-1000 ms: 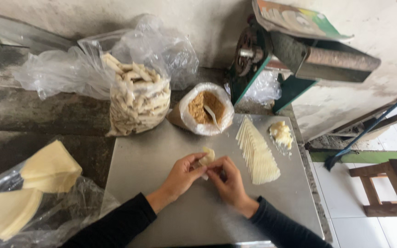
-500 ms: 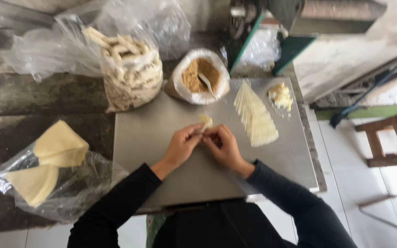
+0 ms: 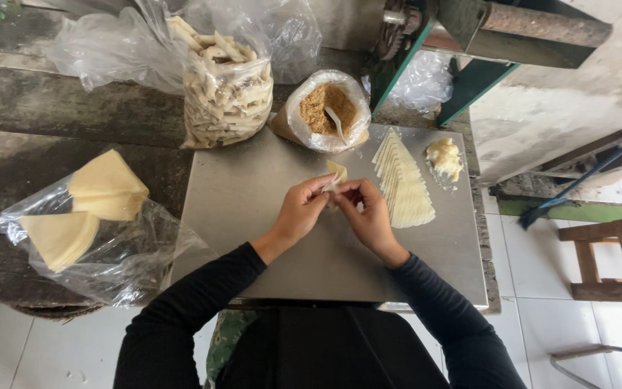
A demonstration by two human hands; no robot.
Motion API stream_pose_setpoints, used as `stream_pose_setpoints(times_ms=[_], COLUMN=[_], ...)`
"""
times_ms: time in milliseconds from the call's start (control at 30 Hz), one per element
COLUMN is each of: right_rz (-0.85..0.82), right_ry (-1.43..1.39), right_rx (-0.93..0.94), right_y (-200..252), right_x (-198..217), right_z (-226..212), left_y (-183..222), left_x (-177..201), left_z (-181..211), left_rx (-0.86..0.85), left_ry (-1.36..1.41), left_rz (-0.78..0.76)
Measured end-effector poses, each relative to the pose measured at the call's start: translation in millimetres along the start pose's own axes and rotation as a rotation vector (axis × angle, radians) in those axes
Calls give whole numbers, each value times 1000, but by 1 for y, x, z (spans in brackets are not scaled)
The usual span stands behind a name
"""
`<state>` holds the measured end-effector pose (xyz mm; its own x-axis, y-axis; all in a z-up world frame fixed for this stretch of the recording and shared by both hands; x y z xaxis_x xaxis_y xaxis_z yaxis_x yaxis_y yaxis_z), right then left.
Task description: The person folds triangular wrappers, scoops a brown granular filling with a spoon, and seals each dumpling. Completed dumplings are stacked on the metal table. The person handles wrappers, filling, and a spoon throughout the task.
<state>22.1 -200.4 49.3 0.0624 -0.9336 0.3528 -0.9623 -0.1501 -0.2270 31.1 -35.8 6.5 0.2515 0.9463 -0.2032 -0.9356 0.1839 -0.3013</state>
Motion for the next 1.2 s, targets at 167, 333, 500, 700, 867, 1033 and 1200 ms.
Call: stream_pose_setpoints(times_ms=[167,333,500,700,867,1033,1200], right_rz=[-33,6,189,312,8,19,4], right_ry=[-419,-1088,-1063,58,752,773,760], right_rx=[-204,-521,-541,-77,240,249,272], right_y=[-9,-15,-11,-12,10,29,38], right_x=[16,54,113,156,137,129,126], right_z=[22,33,48,43,12,-4,-3], left_y=[-1,-5,-5,-5,-7,-7,-6], left_x=[6,21,21,20,22,19,13], left_z=[-12,-10,-1,1,-1,-3,1], left_rx=[193,448,482,497,482,491,507], left_ry=[256,628,668,649,641,624,580], left_rz=[37,116,148,184,204,195,169])
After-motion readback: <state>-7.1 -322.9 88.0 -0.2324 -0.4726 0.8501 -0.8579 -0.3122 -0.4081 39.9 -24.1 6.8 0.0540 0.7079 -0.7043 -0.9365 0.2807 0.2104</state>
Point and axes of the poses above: each hand's wrist, its own y-axis away from the middle knuckle, its own x-axis out of the back of the hand, z = x × y, the point moved 3 cm from there along -y, towards the middle knuckle, and after that the axes turned 6 degrees about -x, right-handed, at the moved point
